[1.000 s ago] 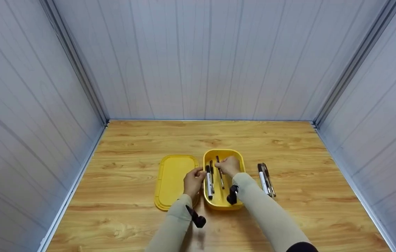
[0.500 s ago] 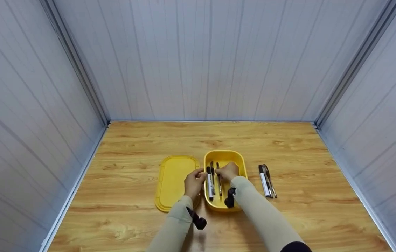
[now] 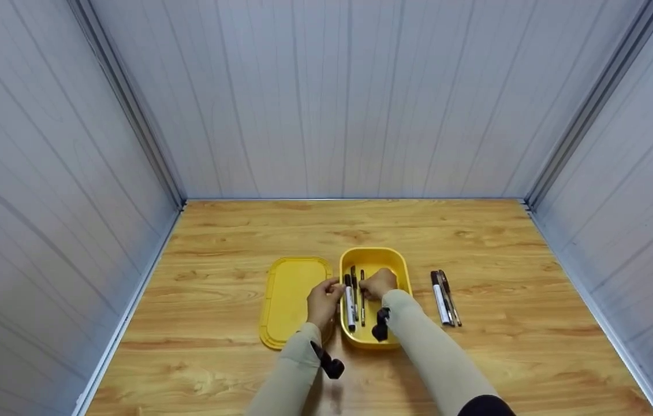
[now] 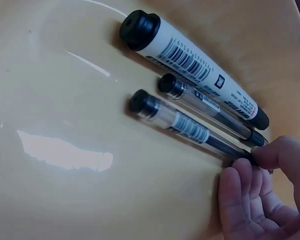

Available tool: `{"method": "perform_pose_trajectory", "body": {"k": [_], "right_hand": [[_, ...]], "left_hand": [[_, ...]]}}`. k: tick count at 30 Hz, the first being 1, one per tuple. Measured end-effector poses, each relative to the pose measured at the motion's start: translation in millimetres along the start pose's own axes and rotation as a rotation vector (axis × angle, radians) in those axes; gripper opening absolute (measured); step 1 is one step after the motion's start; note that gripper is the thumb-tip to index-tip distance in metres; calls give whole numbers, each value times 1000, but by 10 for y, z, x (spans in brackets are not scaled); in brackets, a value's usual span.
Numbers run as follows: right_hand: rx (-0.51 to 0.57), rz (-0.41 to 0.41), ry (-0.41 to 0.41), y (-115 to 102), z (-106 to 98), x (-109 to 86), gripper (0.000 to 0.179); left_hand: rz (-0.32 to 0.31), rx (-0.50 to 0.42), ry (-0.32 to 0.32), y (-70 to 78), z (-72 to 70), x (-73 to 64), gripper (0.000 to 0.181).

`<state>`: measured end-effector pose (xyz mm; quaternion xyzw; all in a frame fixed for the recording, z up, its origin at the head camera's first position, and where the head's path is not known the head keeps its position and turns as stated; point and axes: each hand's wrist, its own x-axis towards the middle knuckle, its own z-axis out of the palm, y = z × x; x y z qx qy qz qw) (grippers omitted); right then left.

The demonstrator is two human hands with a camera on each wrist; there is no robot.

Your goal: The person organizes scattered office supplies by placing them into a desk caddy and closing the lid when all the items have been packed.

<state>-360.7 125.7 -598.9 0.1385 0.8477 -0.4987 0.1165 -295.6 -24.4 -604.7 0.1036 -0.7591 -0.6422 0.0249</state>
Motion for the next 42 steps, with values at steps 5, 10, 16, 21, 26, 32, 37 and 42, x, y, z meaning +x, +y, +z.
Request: {"method": "perform_pose_trajectory", "body": {"k": [5,10,16,21,26,32,37,42], "right_hand": [[29,6,-35,-11,-34,-9,6],[36,5,-68,-39,-69,-46,9],[23,-10,-80,-104,-185,-81,16],[35,-81,-78,-250,-397,-79,24],[91,-100,-48,-325,-699,-38,25],[-99,-153,80,-95,-1152,92,24],[-171,-106,136,167,-1532,111,29],[-176,-38,145,401,-1812,73,28]], "left_hand": [[2,14,10,9,12,2,28],[-14,-30,2,23,9,-4,29],[12,30,3,34,-8,-4,28],[33,67,8,25,-32,38,28],[22,65,26,39,-58,59,26],[34,70,30,23,-45,76,26],[35,60,32,25,-32,74,27],[5,35,44,27,-29,59,26]]}}
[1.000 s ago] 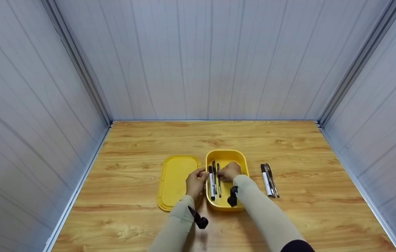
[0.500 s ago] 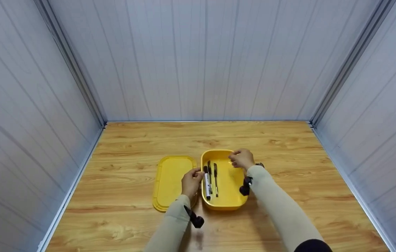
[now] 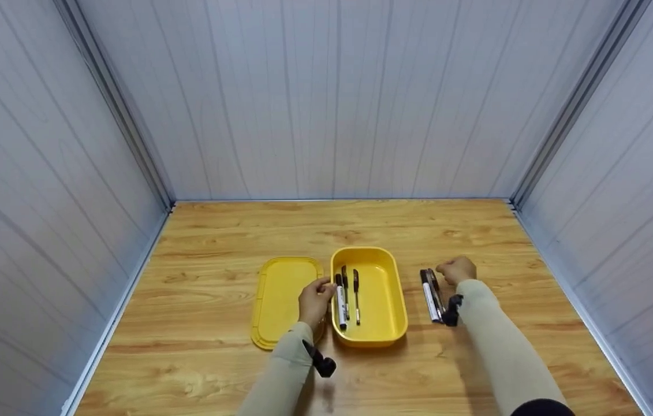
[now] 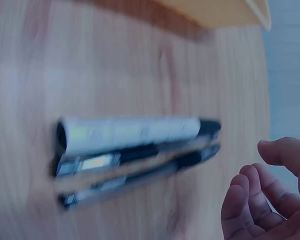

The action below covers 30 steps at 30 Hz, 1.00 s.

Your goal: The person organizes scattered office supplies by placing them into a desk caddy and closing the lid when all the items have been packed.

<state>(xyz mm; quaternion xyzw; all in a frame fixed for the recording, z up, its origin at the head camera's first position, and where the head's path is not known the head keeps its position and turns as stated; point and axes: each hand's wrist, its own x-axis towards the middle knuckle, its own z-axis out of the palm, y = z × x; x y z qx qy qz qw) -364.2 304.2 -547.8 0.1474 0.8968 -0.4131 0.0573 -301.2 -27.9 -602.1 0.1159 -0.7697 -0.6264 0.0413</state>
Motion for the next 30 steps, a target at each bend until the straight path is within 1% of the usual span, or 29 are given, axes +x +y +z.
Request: {"method": "perform_pose_trajectory", "body": {"k": [4,6,9,11,14,18,21,26,30], "right_hand": [[22,52,-45,174,-54,-12,19],[32,71,-65,240,-34,-18,19],[31,82,-69,297,38,-24,19],[29,79,-59,315,90,-30,15],[32,79,-45,334,154,-39,13],[4,78,-18,347,205,-43,19],[0,80,-10,344,226,-39,21],[24,88,-6,327,242,-37,18],[17,90,-2,340,251,-44,20]], "left_hand": [[4,12,5,7,-7,-9,26],[22,24,1,3,-6,-9,26],[41,33,1,-6,-6,1,26],[42,28,3,-14,-3,8,27],[15,9,5,-25,6,9,26],[-9,-2,3,-31,9,0,26],[-1,-2,9,-24,5,-7,25],[4,-31,11,-6,3,-8,26],[23,-8,5,-18,4,-3,26]]}}
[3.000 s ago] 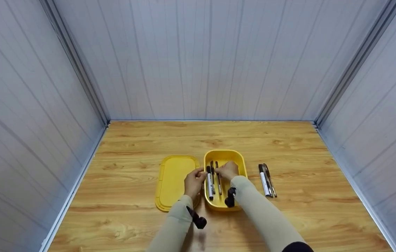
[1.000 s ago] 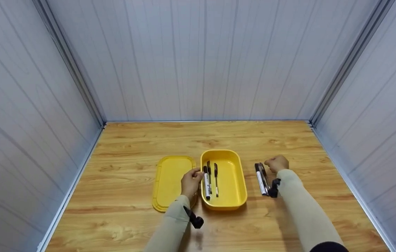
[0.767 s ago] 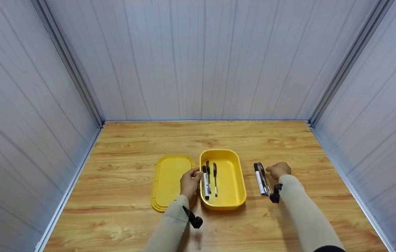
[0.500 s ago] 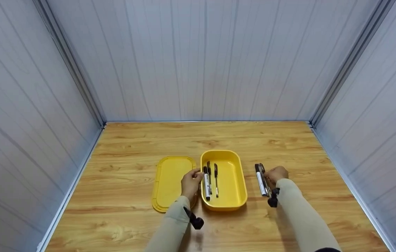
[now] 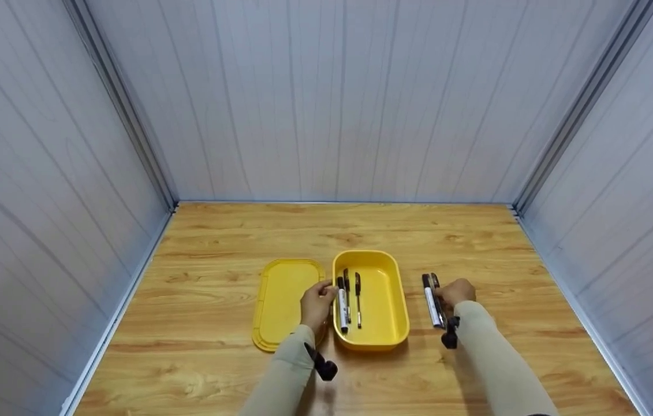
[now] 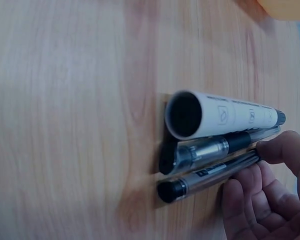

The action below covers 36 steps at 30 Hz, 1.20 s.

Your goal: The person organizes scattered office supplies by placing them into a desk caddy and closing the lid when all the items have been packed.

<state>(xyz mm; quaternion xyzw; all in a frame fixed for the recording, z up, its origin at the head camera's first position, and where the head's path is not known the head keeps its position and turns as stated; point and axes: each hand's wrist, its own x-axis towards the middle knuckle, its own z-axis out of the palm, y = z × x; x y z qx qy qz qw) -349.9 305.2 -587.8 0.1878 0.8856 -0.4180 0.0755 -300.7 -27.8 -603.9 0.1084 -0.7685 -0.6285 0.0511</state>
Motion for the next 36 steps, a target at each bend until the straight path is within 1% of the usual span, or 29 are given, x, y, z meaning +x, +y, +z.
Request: {"method": "perform_pose_trajectory", "body": {"k": [6,12,15,20,24,29,33,36], "right_hand": [[-4,-3,-1,18,9,21,25],[-9,-11,6,77,0,48,26],[18,1,10,61,-12,33,23],[30,10,28,-37,-36,-5,21],[45,0,36,-167,-40,-29,23],[89,-2,19,-293,-61,-58,24],[110,-16,6,-355,-84,-82,26],[139,-27,6,-403,-87,-112,22]], "left_hand": [[32,21,-2,-19,-7,6,26],[28,28,-8,-24,5,-3,26],[27,25,-10,-25,10,3,26],[37,32,-15,-16,6,5,26],[25,22,-15,-4,-6,0,27],[17,0,-16,2,-11,2,29],[16,8,-14,6,-19,-4,28],[32,24,-11,8,-32,-12,27]]}}
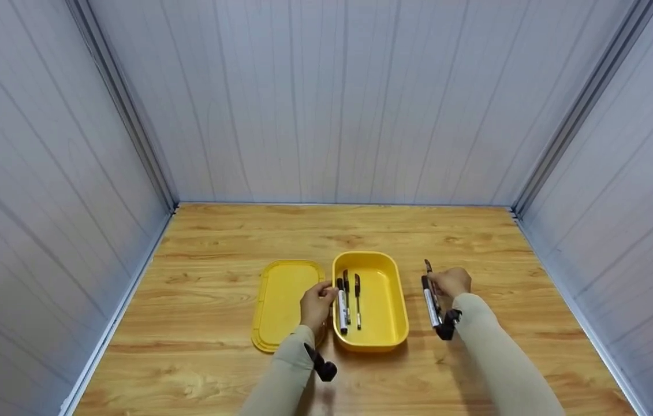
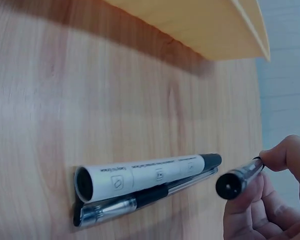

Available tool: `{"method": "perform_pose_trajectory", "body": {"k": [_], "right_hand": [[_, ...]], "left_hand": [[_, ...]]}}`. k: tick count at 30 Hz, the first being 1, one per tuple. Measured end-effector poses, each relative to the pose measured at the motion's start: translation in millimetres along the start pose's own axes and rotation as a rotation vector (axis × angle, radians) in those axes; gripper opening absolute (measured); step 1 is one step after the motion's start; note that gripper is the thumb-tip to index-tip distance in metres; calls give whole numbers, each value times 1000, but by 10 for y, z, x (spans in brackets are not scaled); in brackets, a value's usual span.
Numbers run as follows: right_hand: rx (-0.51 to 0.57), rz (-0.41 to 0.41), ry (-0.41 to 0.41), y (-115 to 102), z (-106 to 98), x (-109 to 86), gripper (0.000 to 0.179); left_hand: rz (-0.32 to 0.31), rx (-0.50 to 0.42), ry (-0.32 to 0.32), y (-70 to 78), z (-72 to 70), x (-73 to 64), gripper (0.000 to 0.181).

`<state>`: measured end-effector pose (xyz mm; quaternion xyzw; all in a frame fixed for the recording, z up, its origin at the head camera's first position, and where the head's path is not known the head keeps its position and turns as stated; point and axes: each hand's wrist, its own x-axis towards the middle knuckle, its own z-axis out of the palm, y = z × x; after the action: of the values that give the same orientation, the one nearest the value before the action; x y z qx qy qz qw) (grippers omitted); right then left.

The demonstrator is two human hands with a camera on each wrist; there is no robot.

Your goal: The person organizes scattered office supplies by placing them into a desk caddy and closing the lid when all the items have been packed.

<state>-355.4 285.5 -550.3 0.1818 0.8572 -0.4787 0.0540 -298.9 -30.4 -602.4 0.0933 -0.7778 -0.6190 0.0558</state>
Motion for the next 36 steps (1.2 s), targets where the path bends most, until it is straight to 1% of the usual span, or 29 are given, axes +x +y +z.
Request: {"method": "perform_pose_trajectory", "body": {"k": [4,6,9,12,16,18,20,22,25,28,31,34,36], "right_hand": [[14,-7,19,-66,13,-46,23],[32,-7,26,-99,16,-62,25],[101,-13,15,-150,20,-76,27],[188,-5,-3,-201,22,-88,27],[282,10,-15,-278,24,-111,17],[324,17,-14,-317,25,-119,11],[351,21,-13,-355,23,-132,10],[359,24,-11,-389,23,-150,13],[353,22,-11,-433,17,-184,16],[348,24,-10,-458,24,-215,13],[350,15,-17,-460,45,-237,10],[343,6,-34,-448,72,-248,23],[340,7,-42,-439,93,-250,24]], "left_hand": [[27,14,-5,-16,-3,2,27],[24,13,-6,-27,1,7,27],[3,7,0,-38,8,18,27],[-2,7,5,-46,13,23,26],[-3,12,3,-39,15,15,25],[-14,9,3,-29,15,11,25],[-14,15,4,-22,13,9,25],[-11,16,8,-21,12,13,26],[11,18,12,-26,10,22,26],[31,16,16,-34,10,21,26],[34,11,6,-28,6,12,26],[31,14,-3,-22,6,9,27],[28,14,-5,-19,7,5,27]]}}
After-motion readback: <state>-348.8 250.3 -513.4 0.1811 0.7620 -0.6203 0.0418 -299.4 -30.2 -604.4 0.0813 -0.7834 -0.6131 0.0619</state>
